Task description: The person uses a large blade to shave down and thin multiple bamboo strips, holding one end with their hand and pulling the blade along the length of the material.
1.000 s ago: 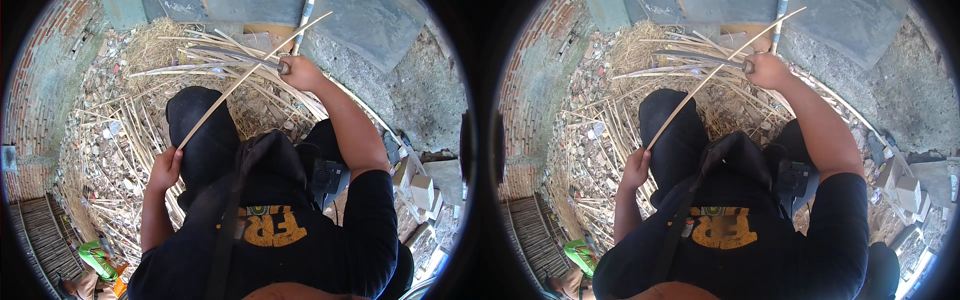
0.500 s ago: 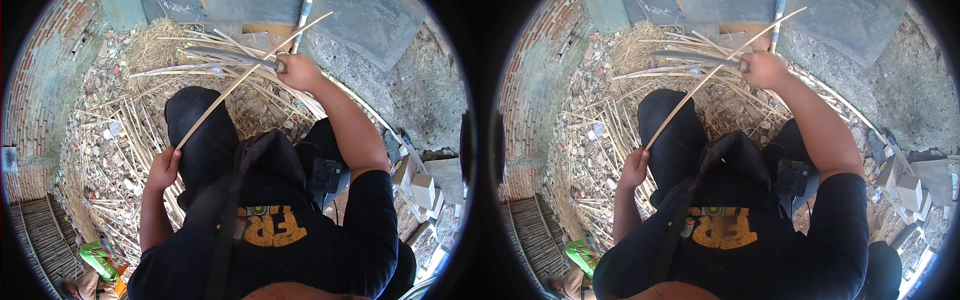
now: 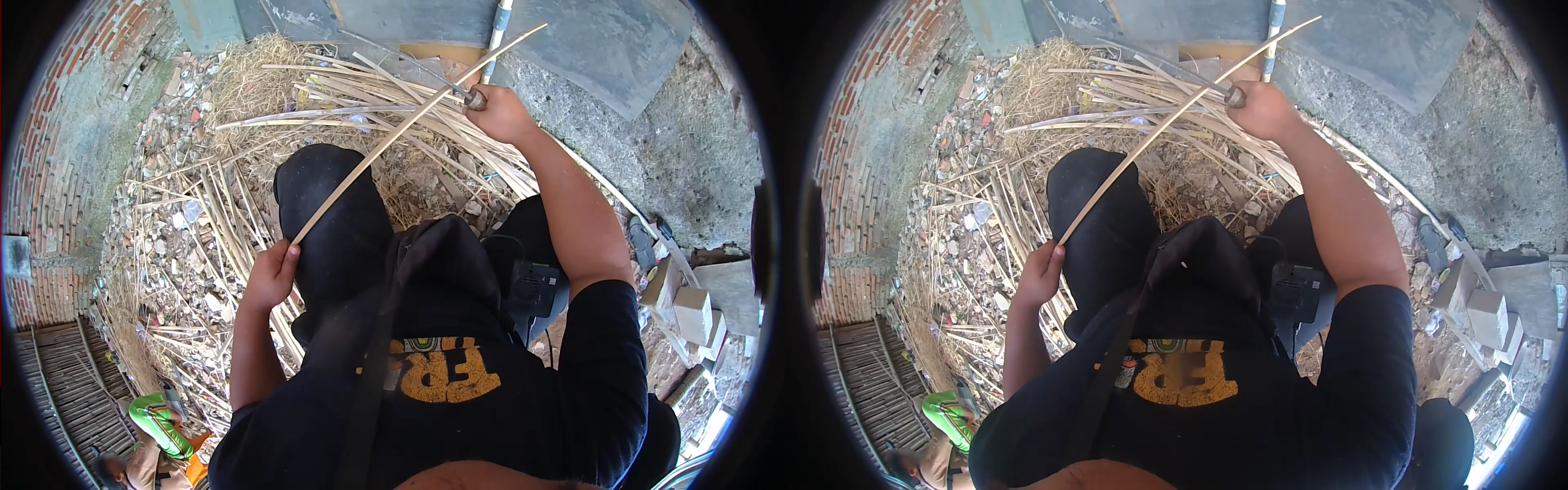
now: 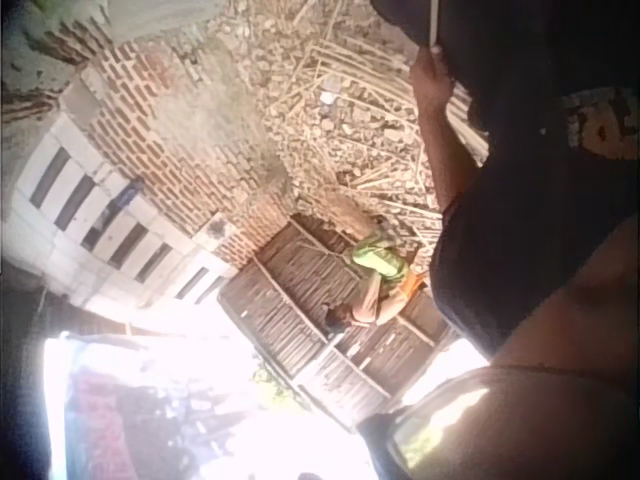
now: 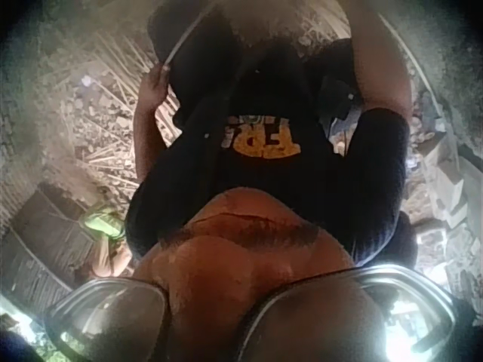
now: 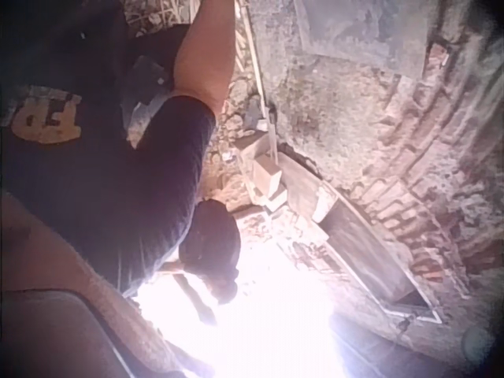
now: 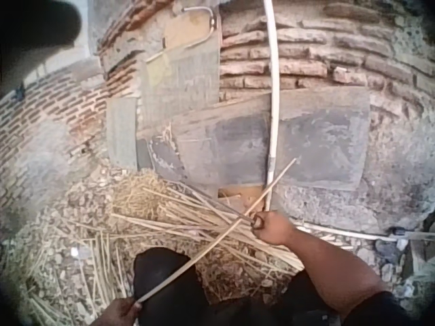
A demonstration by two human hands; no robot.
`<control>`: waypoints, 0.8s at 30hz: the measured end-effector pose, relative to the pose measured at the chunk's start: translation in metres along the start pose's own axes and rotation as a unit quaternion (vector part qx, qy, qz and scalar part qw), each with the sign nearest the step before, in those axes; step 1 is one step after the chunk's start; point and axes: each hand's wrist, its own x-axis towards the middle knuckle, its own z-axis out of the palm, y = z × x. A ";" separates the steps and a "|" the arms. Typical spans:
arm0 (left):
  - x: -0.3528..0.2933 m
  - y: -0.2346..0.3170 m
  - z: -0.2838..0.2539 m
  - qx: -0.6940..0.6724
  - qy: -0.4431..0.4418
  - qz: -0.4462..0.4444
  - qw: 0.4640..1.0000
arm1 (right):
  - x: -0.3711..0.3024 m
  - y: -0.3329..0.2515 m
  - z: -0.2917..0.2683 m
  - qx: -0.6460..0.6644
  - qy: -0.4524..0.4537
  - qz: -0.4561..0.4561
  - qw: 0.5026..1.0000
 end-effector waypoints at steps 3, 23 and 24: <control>0.001 -0.003 0.003 0.002 0.007 0.004 1.000 | 0.000 0.001 0.002 0.015 0.021 0.004 1.000; 0.003 -0.007 0.000 -0.007 -0.013 0.022 1.000 | 0.000 0.005 0.000 -0.042 0.088 -0.050 0.994; 0.003 -0.004 0.000 -0.022 -0.017 0.016 0.999 | 0.000 0.005 0.001 -0.045 0.090 -0.053 0.993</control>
